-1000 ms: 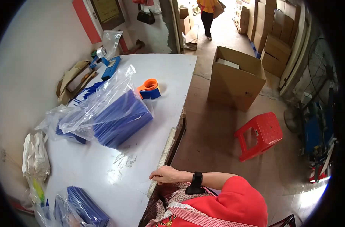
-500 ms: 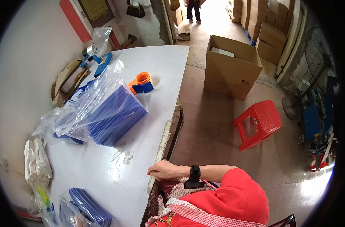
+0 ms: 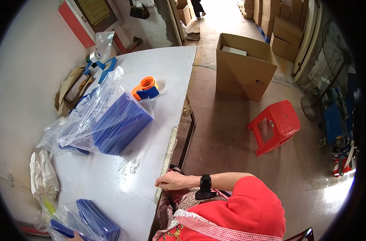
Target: The person opens a plastic bag, removes a bundle of blue plastic tubes, and fans them out by hand before gathering them back into a bundle and placing them into the bag.
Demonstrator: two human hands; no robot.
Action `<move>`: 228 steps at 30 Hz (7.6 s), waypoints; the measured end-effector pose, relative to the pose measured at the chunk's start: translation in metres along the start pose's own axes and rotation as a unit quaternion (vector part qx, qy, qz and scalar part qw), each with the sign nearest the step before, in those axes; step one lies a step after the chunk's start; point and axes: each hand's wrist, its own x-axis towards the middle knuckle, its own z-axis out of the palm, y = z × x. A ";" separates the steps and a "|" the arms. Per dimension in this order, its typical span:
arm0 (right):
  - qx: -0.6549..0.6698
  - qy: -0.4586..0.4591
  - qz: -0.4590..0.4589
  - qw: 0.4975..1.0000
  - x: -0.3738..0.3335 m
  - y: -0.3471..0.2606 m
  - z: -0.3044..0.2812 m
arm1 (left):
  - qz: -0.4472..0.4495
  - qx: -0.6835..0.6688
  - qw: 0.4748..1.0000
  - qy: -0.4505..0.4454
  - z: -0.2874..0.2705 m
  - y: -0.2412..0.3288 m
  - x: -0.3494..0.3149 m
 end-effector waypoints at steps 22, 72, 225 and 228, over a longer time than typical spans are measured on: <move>0.478 -0.030 0.070 0.875 0.034 -0.090 -0.011 | -0.288 -0.693 0.454 -0.481 -0.074 0.412 -0.157; 0.744 -0.159 0.276 0.587 0.026 -0.060 0.027 | -0.457 -0.717 0.348 -0.396 -0.088 0.332 -0.167; 0.715 -0.227 0.133 0.648 0.065 -0.112 0.019 | -0.243 -0.759 0.167 -0.580 -0.055 0.352 -0.176; 0.634 -0.216 0.195 0.716 0.067 -0.115 0.014 | -0.271 -0.764 0.160 -0.563 -0.066 0.355 -0.166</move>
